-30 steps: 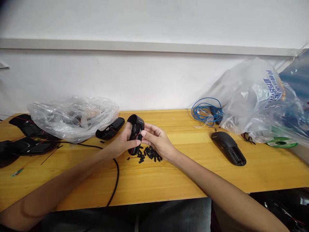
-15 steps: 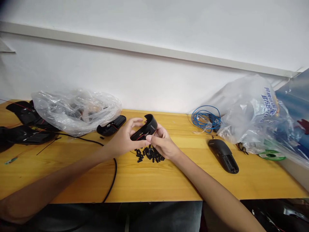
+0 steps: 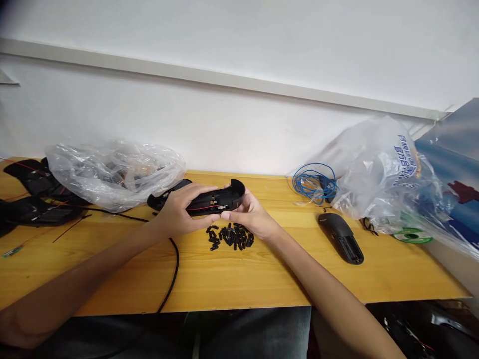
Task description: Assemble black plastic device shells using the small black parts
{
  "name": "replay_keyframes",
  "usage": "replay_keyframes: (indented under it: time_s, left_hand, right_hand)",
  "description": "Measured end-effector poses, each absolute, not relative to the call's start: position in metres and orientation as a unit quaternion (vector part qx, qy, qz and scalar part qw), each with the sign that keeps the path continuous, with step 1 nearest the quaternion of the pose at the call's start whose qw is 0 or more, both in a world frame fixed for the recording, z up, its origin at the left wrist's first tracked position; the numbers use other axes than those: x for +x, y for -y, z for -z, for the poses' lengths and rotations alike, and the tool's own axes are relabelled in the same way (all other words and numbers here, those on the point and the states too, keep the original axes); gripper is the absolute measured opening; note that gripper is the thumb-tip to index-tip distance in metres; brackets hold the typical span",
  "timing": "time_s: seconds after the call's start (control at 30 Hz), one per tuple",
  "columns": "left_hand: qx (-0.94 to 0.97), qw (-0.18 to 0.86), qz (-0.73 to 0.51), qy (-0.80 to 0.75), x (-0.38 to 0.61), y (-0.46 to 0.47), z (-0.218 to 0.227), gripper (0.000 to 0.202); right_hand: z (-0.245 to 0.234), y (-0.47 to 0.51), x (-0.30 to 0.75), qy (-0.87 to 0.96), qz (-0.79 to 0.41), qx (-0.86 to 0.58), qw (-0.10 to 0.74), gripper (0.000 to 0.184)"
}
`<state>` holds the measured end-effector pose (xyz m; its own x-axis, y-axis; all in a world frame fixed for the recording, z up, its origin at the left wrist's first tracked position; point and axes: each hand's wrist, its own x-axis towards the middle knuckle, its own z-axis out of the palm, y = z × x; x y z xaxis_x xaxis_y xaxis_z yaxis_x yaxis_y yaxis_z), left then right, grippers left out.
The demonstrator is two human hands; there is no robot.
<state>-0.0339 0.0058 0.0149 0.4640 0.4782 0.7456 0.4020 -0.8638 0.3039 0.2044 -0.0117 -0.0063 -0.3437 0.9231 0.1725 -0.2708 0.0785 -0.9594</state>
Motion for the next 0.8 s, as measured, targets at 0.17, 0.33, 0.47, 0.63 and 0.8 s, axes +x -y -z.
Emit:
replay_keyframes:
  time_s: [0.17, 0.33, 0.47, 0.63, 0.8]
  left_hand:
    - [0.879, -0.071, -0.430, -0.194, -0.048, -0.016, -0.021, 0.055]
    - [0.885, -0.186, -0.398, -0.157, -0.061, -0.026, -0.026, 0.060]
    - [0.888, -0.192, -0.394, -0.142, -0.061, -0.027, -0.026, 0.058]
    - [0.894, -0.150, -0.398, -0.138, -0.058, -0.024, -0.024, 0.056]
    - [0.906, -0.104, -0.383, -0.143, -0.057, -0.022, -0.024, 0.059]
  right_hand:
    - [0.004, 0.013, 0.210, 0.685, -0.457, -0.311, 0.475, 0.074]
    - [0.005, 0.016, 0.215, 0.819, -0.184, -0.277, 0.467, 0.086]
    - [0.010, 0.015, 0.216, 0.860, -0.106, -0.220, 0.449, 0.101]
    - [0.011, 0.012, 0.216, 0.869, -0.086, -0.191, 0.449, 0.101]
    - [0.008, 0.014, 0.214, 0.864, -0.113, -0.188, 0.453, 0.104]
